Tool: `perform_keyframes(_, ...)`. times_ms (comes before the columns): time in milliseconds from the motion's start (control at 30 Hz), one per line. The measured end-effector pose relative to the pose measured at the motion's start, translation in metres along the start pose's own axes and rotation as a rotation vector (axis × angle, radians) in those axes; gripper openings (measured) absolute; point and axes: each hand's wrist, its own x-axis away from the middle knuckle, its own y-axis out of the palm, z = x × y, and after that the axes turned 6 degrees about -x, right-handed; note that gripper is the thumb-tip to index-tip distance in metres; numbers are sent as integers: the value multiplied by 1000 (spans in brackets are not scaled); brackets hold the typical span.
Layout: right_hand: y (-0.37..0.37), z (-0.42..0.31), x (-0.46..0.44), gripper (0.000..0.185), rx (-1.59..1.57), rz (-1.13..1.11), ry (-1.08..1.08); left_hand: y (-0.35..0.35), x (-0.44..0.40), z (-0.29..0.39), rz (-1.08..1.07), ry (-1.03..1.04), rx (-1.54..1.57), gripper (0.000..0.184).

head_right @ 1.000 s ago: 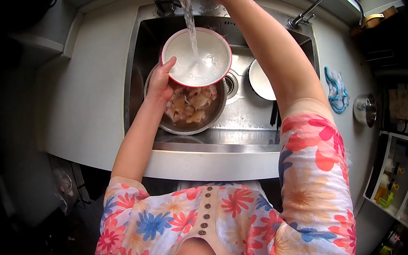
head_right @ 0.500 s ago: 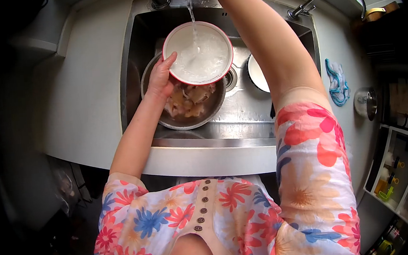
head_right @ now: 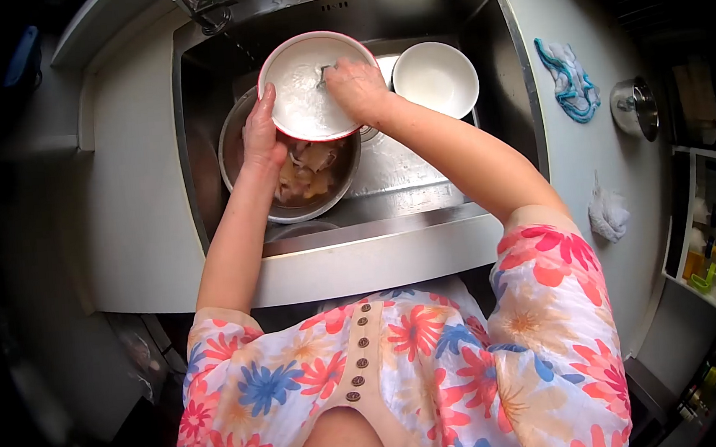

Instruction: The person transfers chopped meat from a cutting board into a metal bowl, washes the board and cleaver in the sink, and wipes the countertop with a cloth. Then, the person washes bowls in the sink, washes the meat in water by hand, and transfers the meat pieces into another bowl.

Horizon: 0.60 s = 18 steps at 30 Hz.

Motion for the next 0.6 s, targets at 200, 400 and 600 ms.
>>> perform_keyframes(200, 23, -7, -5, 20, -628, 277, 146, 35, 2, -38, -21, -14, -33, 47)
perform_keyframes(400, 14, 30, 35, 17, -184, -380, -179, 16, -1, -34, -43, -6, -90, 46)
perform_keyframes(600, 26, 28, 10, 25, -168, 133, 75, 14, -12, -56, -80, -73, -116, 44)
